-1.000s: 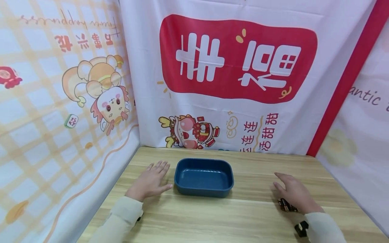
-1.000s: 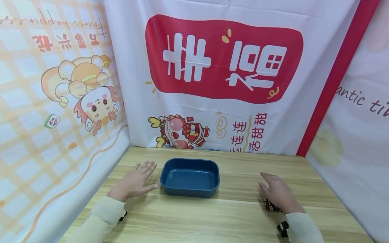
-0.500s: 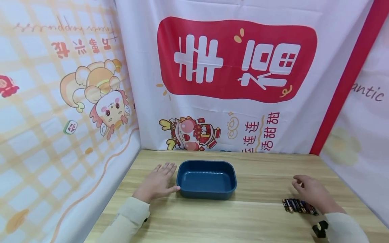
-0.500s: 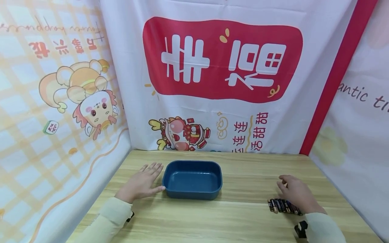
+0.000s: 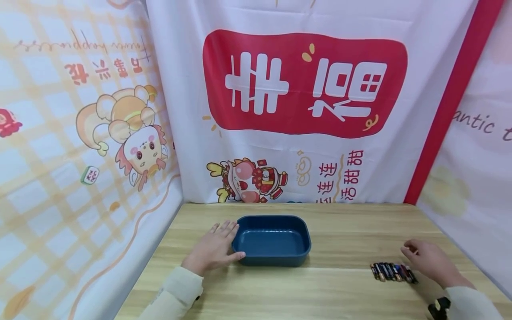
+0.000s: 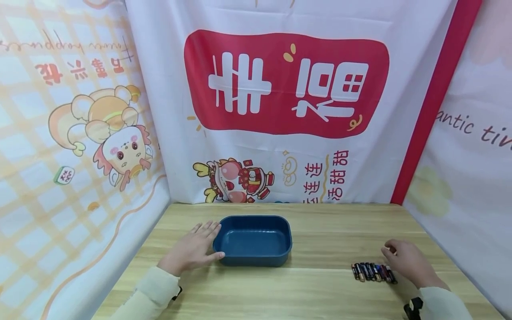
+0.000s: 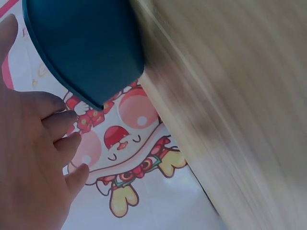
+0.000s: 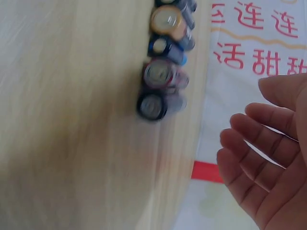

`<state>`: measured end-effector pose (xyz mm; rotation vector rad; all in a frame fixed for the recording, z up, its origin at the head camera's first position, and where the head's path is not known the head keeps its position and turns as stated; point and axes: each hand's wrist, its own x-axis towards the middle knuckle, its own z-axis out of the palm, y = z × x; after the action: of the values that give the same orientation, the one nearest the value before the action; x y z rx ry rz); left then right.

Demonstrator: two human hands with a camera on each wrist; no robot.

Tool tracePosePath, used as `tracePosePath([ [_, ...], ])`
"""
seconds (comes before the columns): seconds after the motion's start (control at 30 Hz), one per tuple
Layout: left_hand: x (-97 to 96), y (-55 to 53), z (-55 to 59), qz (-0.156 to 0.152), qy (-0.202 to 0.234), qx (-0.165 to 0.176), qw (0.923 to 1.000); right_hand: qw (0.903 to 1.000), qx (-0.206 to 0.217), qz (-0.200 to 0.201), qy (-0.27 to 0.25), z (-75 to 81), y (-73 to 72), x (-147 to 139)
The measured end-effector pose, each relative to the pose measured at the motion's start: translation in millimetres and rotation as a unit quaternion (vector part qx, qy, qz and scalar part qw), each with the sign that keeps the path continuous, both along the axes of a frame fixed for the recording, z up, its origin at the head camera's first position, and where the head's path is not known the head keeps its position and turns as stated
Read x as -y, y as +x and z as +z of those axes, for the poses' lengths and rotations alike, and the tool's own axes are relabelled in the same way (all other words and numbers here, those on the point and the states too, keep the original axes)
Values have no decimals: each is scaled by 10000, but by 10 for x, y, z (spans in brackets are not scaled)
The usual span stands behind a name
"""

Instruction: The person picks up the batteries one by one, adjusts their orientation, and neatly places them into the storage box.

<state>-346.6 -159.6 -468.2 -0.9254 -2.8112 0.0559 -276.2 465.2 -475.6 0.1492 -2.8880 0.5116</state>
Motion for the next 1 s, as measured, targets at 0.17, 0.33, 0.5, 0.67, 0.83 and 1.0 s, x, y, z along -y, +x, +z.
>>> tracePosePath([
  [0.17,-91,-27,-25,-20,51,51,10000,9997,136,-178,-69,-43,51,-141],
  [0.33,-128,-36,-77,11,130,84,9999,9987,365,-360,-75,-50,52,-226],
  [0.5,-155,-37,-162,44,105,201,9997,9951,671,-394,-610,-106,94,-309],
  [0.67,-158,-22,-216,95,192,355,9991,9745,1256,-552,-1774,-225,125,-353],
  [0.83,-162,-9,-209,198,275,506,9981,9563,1650,-745,-2296,-260,84,-368],
  [1.0,-159,-30,-187,267,422,561,9972,9360,2011,-817,-2771,-239,27,-330],
])
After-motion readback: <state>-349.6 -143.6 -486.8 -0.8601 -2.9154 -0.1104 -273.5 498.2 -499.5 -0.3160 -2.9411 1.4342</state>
